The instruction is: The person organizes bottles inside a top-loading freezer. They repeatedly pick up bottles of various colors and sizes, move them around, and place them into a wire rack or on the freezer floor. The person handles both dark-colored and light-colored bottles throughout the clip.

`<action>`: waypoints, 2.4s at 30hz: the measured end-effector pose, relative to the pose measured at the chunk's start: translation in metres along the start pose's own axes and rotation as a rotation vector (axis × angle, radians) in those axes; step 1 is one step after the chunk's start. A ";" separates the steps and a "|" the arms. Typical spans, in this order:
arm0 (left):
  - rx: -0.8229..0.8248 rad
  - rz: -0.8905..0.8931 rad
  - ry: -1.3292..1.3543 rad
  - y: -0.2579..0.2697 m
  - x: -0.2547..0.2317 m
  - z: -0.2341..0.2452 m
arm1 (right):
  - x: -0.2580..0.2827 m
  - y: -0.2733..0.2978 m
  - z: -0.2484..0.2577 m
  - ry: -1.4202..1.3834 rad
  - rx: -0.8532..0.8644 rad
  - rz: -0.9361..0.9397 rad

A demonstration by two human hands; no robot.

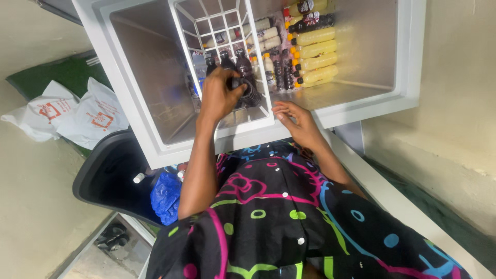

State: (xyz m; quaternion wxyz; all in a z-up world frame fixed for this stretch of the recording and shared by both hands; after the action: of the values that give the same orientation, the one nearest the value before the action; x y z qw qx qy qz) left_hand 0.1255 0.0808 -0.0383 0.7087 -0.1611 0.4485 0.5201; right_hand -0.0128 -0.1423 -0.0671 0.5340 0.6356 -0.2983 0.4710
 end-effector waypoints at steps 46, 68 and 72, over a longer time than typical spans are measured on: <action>-0.561 0.208 -0.114 0.059 -0.018 -0.159 | -0.403 -0.291 0.056 0.400 0.143 -0.649; -0.502 0.157 -0.097 0.061 -0.015 -0.163 | -0.392 -0.279 0.090 0.939 0.164 -0.505; -0.500 0.177 -0.109 0.062 -0.013 -0.165 | -0.383 -0.278 0.093 0.828 0.081 -0.674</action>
State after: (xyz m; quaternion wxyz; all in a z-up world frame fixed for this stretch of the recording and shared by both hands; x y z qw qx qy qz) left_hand -0.0073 -0.0161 -0.1027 0.6219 -0.2631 0.2799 0.6824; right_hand 0.1132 -0.2088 -0.5274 0.7038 0.4772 0.1763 0.4958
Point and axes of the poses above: each hand's wrist, its own y-axis away from the middle knuckle, its own z-axis out of the back of the hand, x = y × z, the point moved 4 cm from there along -y, towards the middle knuckle, and after that the axes turned 9 degrees about x, right-handed, at the moved point
